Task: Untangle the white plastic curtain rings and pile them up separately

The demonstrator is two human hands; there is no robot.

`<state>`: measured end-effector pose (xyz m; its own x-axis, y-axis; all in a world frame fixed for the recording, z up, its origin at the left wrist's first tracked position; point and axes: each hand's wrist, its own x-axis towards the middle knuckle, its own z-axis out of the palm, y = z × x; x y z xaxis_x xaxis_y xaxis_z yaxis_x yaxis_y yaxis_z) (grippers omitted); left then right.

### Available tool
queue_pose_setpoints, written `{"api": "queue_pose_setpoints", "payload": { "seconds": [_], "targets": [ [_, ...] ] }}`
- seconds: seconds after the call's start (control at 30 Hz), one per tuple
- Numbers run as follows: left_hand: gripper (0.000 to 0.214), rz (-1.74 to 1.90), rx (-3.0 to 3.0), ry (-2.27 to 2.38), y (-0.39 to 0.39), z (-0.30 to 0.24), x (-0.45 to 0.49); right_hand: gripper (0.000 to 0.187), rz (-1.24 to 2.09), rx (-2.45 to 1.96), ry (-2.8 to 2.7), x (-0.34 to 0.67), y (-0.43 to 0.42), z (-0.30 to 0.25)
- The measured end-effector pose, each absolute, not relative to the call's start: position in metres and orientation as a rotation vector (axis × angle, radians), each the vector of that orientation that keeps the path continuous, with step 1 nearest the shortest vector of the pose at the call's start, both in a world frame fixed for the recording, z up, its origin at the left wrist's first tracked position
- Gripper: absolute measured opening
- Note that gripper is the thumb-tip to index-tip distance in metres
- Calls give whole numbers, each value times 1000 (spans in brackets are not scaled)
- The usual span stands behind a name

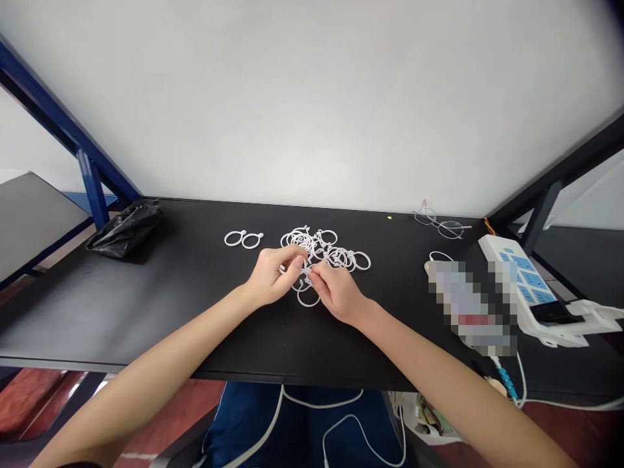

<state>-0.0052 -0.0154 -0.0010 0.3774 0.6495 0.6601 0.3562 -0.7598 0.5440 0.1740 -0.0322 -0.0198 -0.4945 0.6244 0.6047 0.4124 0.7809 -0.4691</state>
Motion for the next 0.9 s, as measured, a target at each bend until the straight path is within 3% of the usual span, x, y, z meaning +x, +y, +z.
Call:
{"api": "queue_pose_setpoints", "payload": {
  "seconds": [0.9],
  "targets": [
    [27, 1340, 2380, 865, -16, -2, -6, 26, 192, -640, -2121, 173, -32, -22]
  ]
}}
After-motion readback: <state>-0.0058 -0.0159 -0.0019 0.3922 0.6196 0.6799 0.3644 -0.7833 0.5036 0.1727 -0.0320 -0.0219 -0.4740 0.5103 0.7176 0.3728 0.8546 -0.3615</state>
